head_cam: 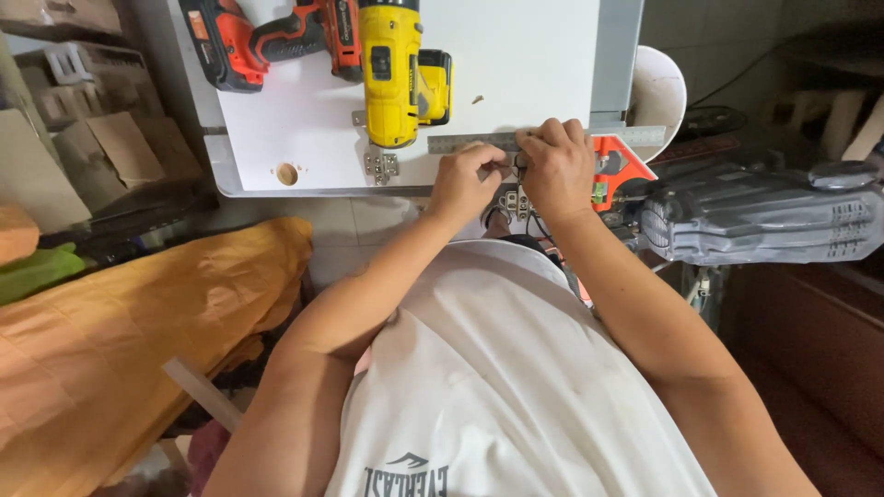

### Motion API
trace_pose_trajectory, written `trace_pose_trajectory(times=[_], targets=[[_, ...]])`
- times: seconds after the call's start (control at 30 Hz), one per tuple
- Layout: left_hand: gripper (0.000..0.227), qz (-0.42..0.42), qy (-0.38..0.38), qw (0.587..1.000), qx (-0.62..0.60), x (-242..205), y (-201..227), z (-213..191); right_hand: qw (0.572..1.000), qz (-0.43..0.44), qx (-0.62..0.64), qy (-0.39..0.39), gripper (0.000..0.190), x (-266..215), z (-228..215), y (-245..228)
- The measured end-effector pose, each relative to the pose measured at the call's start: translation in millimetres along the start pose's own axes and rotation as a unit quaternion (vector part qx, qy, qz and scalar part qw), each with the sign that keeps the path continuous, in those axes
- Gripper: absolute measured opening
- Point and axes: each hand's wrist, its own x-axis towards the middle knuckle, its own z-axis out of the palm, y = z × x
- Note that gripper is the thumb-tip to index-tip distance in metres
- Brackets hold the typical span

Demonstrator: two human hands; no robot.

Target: Installing metal hinges onto a cabinet door using a ruler for alignment and a power drill for fastening.

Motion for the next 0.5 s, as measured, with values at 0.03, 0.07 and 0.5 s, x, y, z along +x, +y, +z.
trace_pose_trajectory(times=[0.03,0.07,0.5], targets=[[0.014,-0.006,0.002,1.0,-0.016,2.3,-1.7,1.5,1.0,0.002,-0.004,0.002,0.013,0.8,0.2,-0.6],[0.013,-0.013,0.004,0.999,-0.032,3.9,-3.1,3.2,1.0,0.004,-0.007,0.004,0.013,0.8,-0.1,-1.3],[0.013,0.067,0.025,0.996,0.052,2.7,-8.1,5.3,1.0,0.001,0.001,0.015,0.01,-3.1,6.5,3.1]])
